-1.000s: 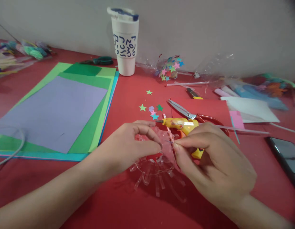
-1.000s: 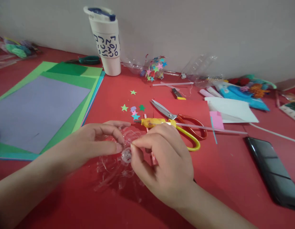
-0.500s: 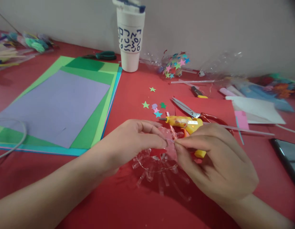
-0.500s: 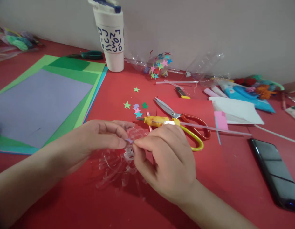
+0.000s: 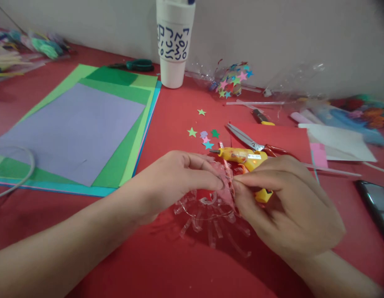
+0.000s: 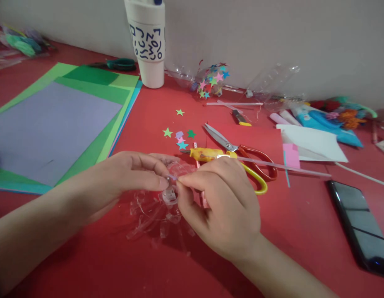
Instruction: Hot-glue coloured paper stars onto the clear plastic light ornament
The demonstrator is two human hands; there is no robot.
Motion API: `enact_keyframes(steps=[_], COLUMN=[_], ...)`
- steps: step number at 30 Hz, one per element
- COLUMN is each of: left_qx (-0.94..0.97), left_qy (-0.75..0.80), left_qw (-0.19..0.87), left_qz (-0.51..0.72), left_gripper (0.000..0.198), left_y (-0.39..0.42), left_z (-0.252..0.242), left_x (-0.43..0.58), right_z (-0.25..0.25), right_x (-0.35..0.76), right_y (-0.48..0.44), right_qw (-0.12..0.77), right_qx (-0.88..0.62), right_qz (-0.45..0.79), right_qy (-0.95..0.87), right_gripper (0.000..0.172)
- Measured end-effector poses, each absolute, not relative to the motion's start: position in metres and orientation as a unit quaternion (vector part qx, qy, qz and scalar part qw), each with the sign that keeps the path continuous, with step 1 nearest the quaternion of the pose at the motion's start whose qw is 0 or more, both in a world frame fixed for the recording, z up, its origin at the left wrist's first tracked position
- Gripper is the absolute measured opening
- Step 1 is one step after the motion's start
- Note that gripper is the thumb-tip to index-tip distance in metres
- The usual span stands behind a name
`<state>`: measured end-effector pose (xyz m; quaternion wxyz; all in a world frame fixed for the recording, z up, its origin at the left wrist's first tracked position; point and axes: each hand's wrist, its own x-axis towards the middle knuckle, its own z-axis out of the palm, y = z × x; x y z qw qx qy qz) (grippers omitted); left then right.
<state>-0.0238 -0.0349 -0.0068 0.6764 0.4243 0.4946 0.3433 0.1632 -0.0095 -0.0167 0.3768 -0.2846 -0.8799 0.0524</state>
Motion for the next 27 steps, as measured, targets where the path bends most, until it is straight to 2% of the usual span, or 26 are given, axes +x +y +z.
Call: enact_keyframes(steps=[12, 27], left_qx=[0.429, 0.433], left_qy=[0.507, 0.520], left_qw=[0.667, 0.659], left_qz=[0.339, 0.329], left_gripper=[0.009, 0.010], left_y=[-0.0353, -0.0341], left_z=[-0.0085, -0.0067], left_x=[-0.0250, -0.0244], right_z=[-0.0164, -0.0174], right_x=[0.1608, 0.1613], right_y=[-0.0082, -0.0062], right_qw=[0.380, 0.359], right_qx=[-0.263, -0.253], right_qz=[0.011, 0.023], right_qy=[-0.887, -0.898], right_gripper=[0.019, 0.016])
